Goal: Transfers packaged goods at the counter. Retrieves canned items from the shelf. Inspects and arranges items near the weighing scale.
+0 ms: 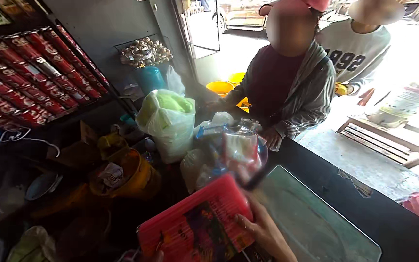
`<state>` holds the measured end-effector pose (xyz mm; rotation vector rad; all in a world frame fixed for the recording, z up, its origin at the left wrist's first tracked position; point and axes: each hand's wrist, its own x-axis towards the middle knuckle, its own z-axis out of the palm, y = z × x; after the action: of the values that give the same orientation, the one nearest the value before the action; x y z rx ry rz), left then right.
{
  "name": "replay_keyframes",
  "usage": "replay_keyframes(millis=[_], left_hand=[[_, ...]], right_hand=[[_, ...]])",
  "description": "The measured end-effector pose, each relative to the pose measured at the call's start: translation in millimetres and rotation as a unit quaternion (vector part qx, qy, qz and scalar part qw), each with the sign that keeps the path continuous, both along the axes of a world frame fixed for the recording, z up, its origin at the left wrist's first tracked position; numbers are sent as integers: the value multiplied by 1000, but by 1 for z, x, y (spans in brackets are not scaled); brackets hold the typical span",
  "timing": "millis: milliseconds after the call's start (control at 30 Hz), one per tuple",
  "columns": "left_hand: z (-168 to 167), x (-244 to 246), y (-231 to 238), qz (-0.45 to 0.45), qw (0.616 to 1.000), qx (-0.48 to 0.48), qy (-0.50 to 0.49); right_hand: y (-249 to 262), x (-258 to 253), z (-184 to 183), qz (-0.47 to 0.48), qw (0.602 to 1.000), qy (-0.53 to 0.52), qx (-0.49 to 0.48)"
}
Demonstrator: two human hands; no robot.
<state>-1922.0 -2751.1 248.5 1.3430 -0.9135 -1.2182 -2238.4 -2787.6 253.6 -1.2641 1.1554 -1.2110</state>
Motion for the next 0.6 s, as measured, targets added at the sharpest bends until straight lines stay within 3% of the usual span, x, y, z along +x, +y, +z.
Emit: replay_keyframes(millis=[200, 333, 467, 600], left_hand=[[7, -16, -24, 46, 997, 31, -58], [-10, -24, -39, 64, 996, 56, -35], [-20, -37, -47, 79, 991, 40, 101], [-12, -62, -70, 71, 978, 58, 186]], right_hand=[[-10, -3, 4, -32, 998, 12, 49], [-7, -10, -7, -84, 996, -21, -21], [-7, -5, -8, -193, 954, -230, -2], [-1, 7, -5, -240, 935, -260, 39]])
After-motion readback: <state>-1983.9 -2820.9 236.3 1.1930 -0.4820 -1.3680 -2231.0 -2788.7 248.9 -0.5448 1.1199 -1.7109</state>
